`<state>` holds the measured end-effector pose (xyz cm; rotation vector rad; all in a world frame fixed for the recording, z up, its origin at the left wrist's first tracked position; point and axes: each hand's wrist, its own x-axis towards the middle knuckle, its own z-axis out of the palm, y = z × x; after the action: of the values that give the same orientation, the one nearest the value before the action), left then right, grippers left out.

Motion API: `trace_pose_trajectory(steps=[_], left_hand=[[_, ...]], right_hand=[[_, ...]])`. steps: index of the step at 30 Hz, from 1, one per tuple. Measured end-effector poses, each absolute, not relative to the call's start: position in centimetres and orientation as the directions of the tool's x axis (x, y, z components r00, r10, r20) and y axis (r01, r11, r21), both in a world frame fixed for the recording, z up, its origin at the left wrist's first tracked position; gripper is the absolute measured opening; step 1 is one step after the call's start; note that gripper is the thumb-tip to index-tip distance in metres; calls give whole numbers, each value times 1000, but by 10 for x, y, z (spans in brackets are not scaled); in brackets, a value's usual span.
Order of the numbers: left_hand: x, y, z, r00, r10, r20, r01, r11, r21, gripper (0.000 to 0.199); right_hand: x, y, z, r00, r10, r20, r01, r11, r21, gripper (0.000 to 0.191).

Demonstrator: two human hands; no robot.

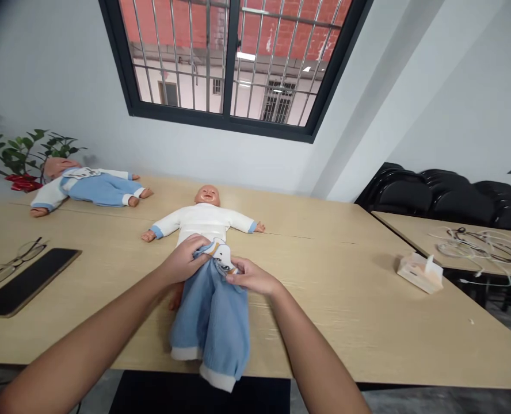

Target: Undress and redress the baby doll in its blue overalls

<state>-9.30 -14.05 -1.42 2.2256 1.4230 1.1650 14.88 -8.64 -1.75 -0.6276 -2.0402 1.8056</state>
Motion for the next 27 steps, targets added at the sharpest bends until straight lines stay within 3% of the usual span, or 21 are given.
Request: trace_pose_trajectory(steps=[2,4,7,9,12,15,18,22,27], left_hand=[[-92,-144,-13,209,891,402,577,-445,685,24],[-93,-147,-12,270,919,286,550,-392,737,29],[-97,-149,-13,444,879,172,577,-428,696,37],[-99,-147,-14,500,854,144,590,-457,665,36],[-101,-143,-16,423,886,192,571,-425,703,32],[-102,-141,-19,242,932,268,443,-352,824,48],[-101,-141,-22,135,959,249,271,-278,922,62],[-99,-144,-19,238,959,154,253,-215,943,60],[-107,-149,-10,392,917,68,362,-222,905,50]], right_hand=[[149,-83,-20,-828,558,-54,113,72,-991,45],[150,-79,-25,-747,664,-8,5,-6,-1000,40],[152,-75,-30,-595,803,15,-210,-137,-968,34],[152,-76,-29,-556,831,-26,-264,-207,-942,31],[148,-85,-24,-596,802,-30,-289,-249,-924,37],[141,-97,-24,-684,729,10,-276,-246,-929,49],[137,-102,-32,-758,652,-6,-231,-277,-933,62],[138,-96,-41,-767,641,9,-212,-241,-947,62],[146,-86,-35,-885,453,-105,65,-104,-992,57]])
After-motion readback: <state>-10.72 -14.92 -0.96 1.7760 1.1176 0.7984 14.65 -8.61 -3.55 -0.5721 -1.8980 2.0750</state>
